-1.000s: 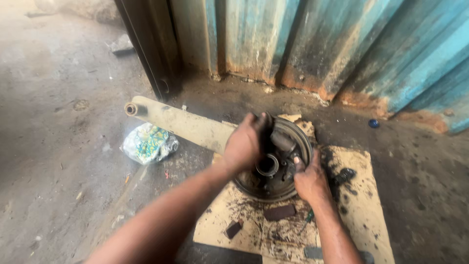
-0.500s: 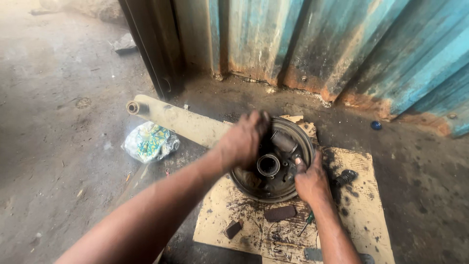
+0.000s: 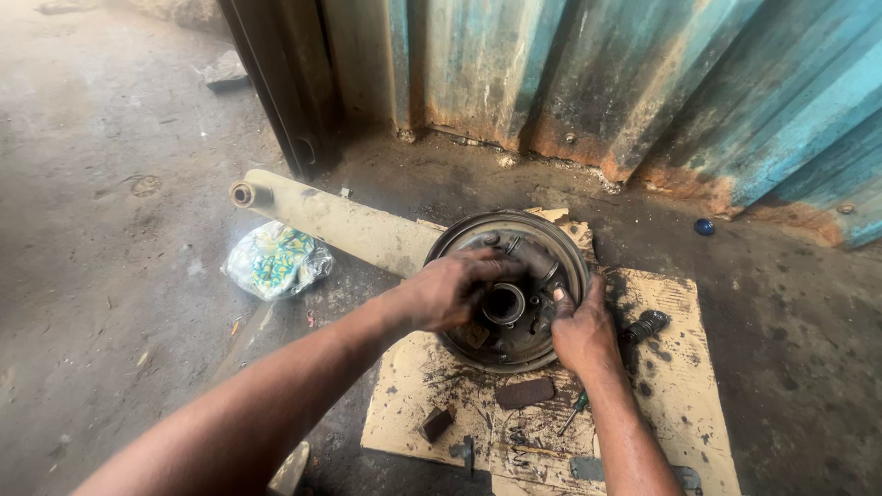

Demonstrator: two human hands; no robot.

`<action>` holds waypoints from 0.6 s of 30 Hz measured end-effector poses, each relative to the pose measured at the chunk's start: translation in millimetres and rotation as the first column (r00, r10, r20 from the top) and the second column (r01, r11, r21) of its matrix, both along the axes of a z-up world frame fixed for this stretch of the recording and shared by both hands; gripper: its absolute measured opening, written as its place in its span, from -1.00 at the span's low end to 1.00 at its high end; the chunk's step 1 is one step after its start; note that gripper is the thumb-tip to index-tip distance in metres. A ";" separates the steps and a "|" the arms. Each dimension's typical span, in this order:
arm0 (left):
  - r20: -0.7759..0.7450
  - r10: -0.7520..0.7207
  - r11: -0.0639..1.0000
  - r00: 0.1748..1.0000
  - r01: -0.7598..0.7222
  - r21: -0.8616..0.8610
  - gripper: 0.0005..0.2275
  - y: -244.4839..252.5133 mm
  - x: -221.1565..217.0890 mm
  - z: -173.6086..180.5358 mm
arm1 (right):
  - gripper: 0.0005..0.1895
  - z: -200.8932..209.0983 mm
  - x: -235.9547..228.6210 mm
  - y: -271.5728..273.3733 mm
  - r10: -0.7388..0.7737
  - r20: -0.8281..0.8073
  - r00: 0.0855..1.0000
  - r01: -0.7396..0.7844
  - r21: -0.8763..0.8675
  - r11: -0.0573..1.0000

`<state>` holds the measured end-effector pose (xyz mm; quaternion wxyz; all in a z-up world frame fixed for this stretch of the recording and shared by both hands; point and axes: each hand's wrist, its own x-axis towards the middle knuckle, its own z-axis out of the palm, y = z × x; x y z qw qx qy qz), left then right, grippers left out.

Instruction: The person cleans a drum brake assembly by hand using a cloth and a screwdriver, and then wipes the attached mechanical arm.

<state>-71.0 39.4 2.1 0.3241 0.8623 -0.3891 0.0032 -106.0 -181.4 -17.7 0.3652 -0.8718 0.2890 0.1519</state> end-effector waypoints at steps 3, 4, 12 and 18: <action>0.092 -0.090 0.995 0.992 0.085 0.053 -0.31 16.1 5.9 -2.6 | -0.34 -0.6 0.2 1.2 0.009 0.069 0.998 -0.011 0.023 1.000; 0.033 -0.112 0.989 0.993 0.108 0.100 -0.28 21.1 6.4 3.1 | -0.35 -4.9 -0.4 -1.7 0.032 0.108 0.994 -0.032 -0.006 0.999; -0.139 0.272 0.862 0.952 -0.177 0.474 -0.74 20.5 -7.2 28.7 | -0.37 -10.5 0.5 -2.7 0.019 0.016 1.000 -0.019 0.000 1.000; -0.028 0.088 0.978 0.996 -0.092 -0.188 -0.59 2.7 -5.5 -2.6 | -0.22 -22.2 3.1 -8.6 0.182 0.213 0.960 -0.122 -0.266 0.956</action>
